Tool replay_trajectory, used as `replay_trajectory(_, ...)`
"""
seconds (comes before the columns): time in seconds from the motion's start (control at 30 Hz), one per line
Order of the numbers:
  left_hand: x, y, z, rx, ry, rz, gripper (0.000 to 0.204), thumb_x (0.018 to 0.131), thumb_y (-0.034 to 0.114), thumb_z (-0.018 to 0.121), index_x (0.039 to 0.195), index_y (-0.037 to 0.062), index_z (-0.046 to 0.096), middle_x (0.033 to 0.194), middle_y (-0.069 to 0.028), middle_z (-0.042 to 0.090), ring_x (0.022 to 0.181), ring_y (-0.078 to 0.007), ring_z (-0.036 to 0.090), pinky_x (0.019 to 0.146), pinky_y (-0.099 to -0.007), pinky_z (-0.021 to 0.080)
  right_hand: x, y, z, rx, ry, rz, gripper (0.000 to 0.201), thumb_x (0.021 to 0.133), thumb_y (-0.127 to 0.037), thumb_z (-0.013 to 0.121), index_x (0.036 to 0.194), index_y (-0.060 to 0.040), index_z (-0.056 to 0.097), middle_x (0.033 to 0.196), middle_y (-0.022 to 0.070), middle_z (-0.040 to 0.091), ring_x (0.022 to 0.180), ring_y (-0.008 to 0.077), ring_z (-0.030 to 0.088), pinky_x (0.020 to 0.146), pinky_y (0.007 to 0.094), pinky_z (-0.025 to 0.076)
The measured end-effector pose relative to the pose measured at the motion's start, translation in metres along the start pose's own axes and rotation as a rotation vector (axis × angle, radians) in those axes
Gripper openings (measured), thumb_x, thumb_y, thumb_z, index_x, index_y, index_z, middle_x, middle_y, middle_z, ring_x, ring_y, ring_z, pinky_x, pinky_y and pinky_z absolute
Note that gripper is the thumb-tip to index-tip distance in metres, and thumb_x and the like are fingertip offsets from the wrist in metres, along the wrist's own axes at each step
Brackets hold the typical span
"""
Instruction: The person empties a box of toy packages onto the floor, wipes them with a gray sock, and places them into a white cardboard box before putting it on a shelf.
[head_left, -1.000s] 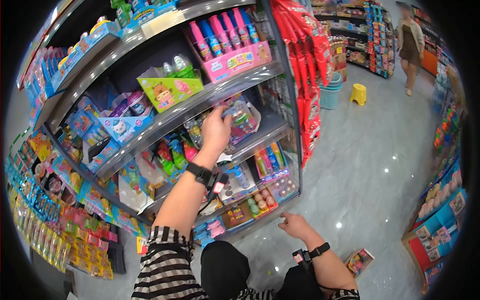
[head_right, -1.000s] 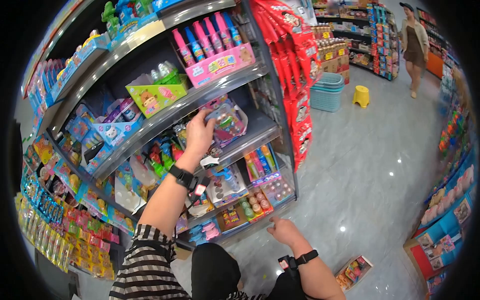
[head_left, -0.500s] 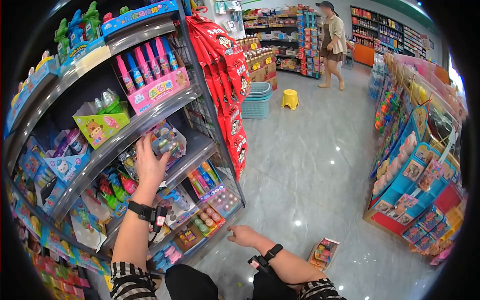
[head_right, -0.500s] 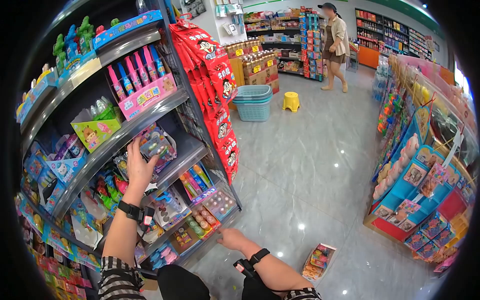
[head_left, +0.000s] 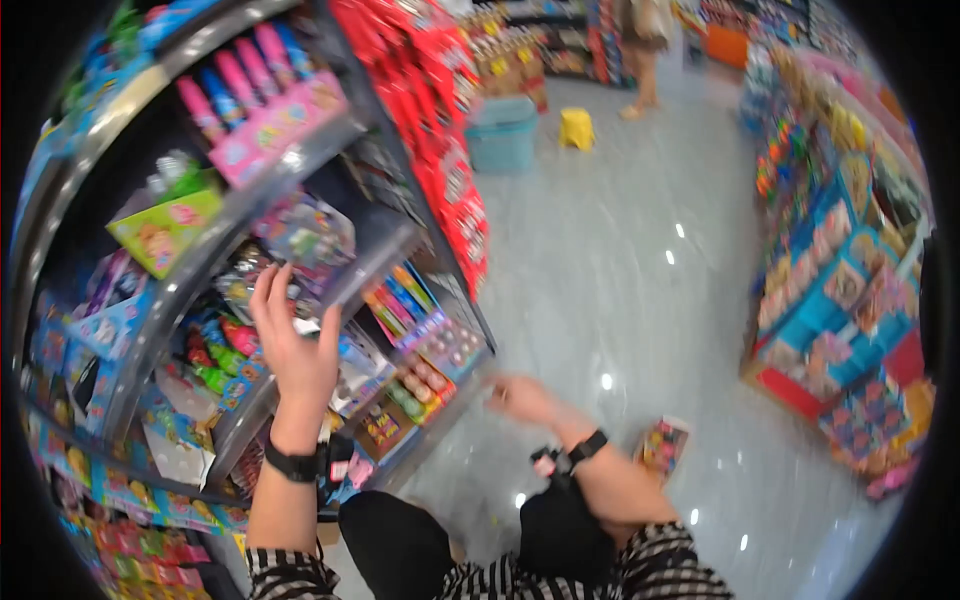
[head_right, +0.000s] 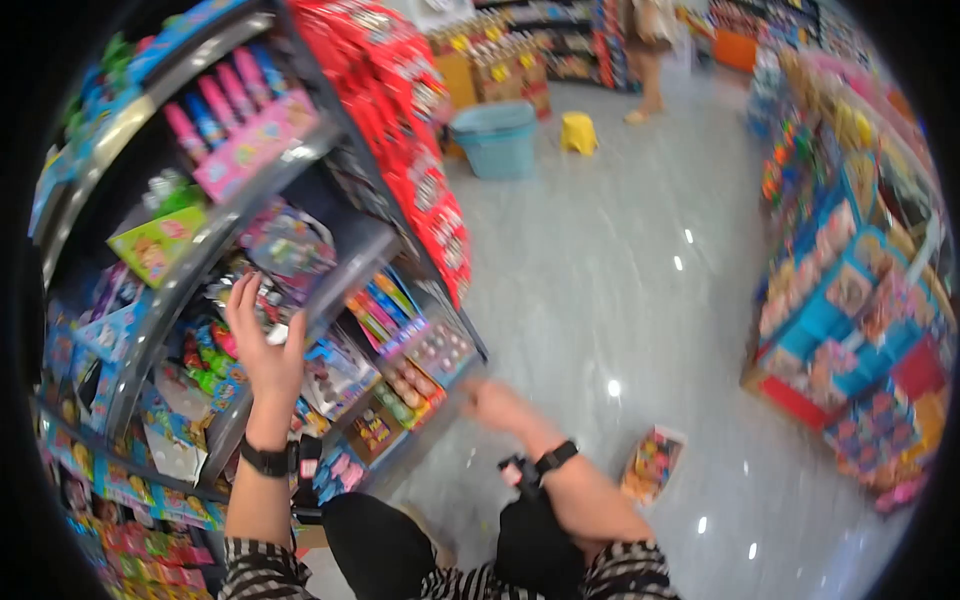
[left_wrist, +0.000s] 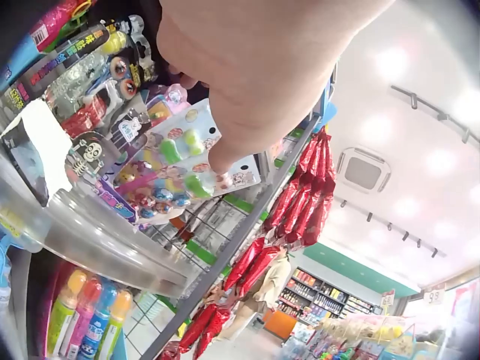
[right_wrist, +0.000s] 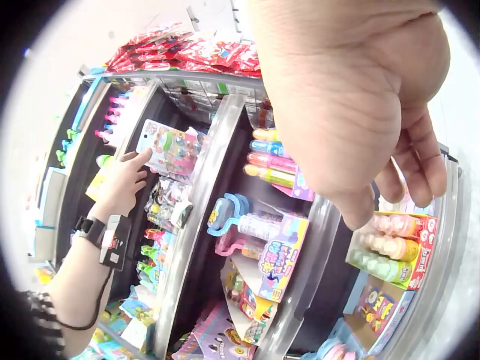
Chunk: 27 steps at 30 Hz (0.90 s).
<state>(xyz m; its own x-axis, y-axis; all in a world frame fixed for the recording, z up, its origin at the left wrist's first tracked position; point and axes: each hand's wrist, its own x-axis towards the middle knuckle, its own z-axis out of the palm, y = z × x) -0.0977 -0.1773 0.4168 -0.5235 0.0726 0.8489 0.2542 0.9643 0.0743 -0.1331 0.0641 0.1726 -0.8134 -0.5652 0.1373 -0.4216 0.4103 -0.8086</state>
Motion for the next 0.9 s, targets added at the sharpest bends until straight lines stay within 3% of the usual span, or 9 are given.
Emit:
replay_trajectory(0.07, -0.038, 0.026, -0.004, -0.127, -0.138, 0.018, 0.057, 0.076, 0.002, 0.069, 0.128, 0.0001, 0.048, 0.134, -0.0208, 0.044, 0.124, -0.0371, 0.045, 0.101, -0.0420, 0.039, -0.026, 0.028, -0.039, 0.265, 0.106, 0.184, 0.038, 0.088, -0.021, 0.061, 0.122, -0.0044, 0.057, 0.085, 0.0068, 0.064, 0.073, 0.0165, 0.061, 0.067, 0.0335, 0.051)
replay_trajectory(0.13, -0.086, 0.033, 0.002, -0.162, -0.313, 0.102, 0.055, 0.076, 0.002, 0.069, 0.128, 0.0003, 0.049, 0.132, -0.0229, 0.046, 0.120, -0.0408, 0.048, 0.098, -0.0447, 0.040, -0.078, 0.074, -0.081, 0.366, 0.243, 0.404, 0.040, 0.088, -0.020, 0.061, 0.122, -0.0005, 0.056, 0.086, 0.0105, 0.067, 0.073, 0.0190, 0.063, 0.068, 0.0344, 0.052)
replay_trajectory(0.3, -0.186, 0.047, 0.017, -0.258, -0.657, 0.018, 0.050, 0.075, 0.003, 0.071, 0.121, -0.0001, 0.053, 0.127, -0.0233, 0.048, 0.116, -0.0419, 0.050, 0.095, -0.0439, 0.043, -0.301, 0.209, -0.105, 0.302, 1.171, 1.028, 0.032, 0.087, -0.017, 0.057, 0.113, 0.0015, 0.060, 0.085, 0.0081, 0.062, 0.067, 0.0162, 0.058, 0.059, 0.0308, 0.050)
replay_trajectory(0.37, -0.215, 0.051, 0.023, -0.313, -0.845, -0.082, 0.048, 0.074, 0.005, 0.071, 0.119, 0.0019, 0.054, 0.123, -0.0198, 0.051, 0.111, -0.0395, 0.053, 0.091, -0.0425, 0.046, -0.375, 0.232, -0.077, 0.297, 1.187, 1.235, 0.033, 0.084, -0.018, 0.061, 0.111, 0.0007, 0.060, 0.084, 0.0070, 0.062, 0.067, 0.0164, 0.057, 0.059, 0.0320, 0.051)
replay_trajectory(0.47, -0.244, 0.048, 0.038, -0.321, -1.132, -0.124, 0.048, 0.073, 0.003, 0.071, 0.118, 0.0021, 0.055, 0.118, -0.0182, 0.055, 0.109, -0.0372, 0.056, 0.091, -0.0411, 0.046, -0.416, 0.237, -0.023, 0.469, 0.904, 1.393, 0.044, 0.080, -0.018, 0.065, 0.120, -0.0020, 0.058, 0.094, 0.0083, 0.062, 0.082, 0.0183, 0.058, 0.066, 0.0335, 0.052)
replay_trajectory(0.6, -0.255, 0.047, 0.043, -0.290, -1.234, -0.042, 0.044, 0.073, 0.005, 0.071, 0.115, 0.0031, 0.057, 0.113, -0.0156, 0.059, 0.099, -0.0347, 0.060, 0.084, -0.0398, 0.049, -0.395, 0.246, 0.032, 0.490, 0.805, 1.386, 0.047, 0.080, -0.019, 0.064, 0.124, -0.0051, 0.057, 0.101, 0.0108, 0.064, 0.086, 0.0223, 0.061, 0.072, 0.0367, 0.053)
replay_trajectory(0.67, -0.257, 0.045, 0.045, -0.296, -1.268, -0.102, 0.041, 0.075, 0.008, 0.070, 0.114, 0.0035, 0.057, 0.111, -0.0161, 0.060, 0.100, -0.0361, 0.060, 0.083, -0.0406, 0.049, -0.392, 0.272, 0.055, 0.266, 0.747, 1.288, 0.043, 0.081, -0.023, 0.062, 0.117, -0.0006, 0.059, 0.098, 0.0224, 0.067, 0.093, 0.0343, 0.065, 0.076, 0.0436, 0.052)
replay_trajectory(0.77, -0.260, 0.045, 0.047, -0.286, -1.307, -0.161, 0.038, 0.077, 0.010, 0.070, 0.113, 0.0040, 0.058, 0.108, -0.0169, 0.061, 0.099, -0.0376, 0.059, 0.083, -0.0417, 0.050, -0.372, 0.273, 0.049, -0.076, 0.618, 1.398, 0.035, 0.084, -0.025, 0.057, 0.107, 0.0004, 0.061, 0.095, 0.0285, 0.065, 0.098, 0.0386, 0.063, 0.081, 0.0477, 0.050)
replay_trajectory(0.9, -0.265, 0.043, 0.049, -0.273, -1.320, -0.136, 0.038, 0.077, 0.011, 0.070, 0.113, 0.0049, 0.059, 0.106, -0.0170, 0.062, 0.097, -0.0377, 0.060, 0.082, -0.0422, 0.050, -0.376, 0.291, 0.048, -0.097, 0.506, 1.393, 0.032, 0.085, -0.027, 0.055, 0.099, 0.0020, 0.060, 0.093, 0.0304, 0.064, 0.088, 0.0401, 0.065, 0.079, 0.0474, 0.051)
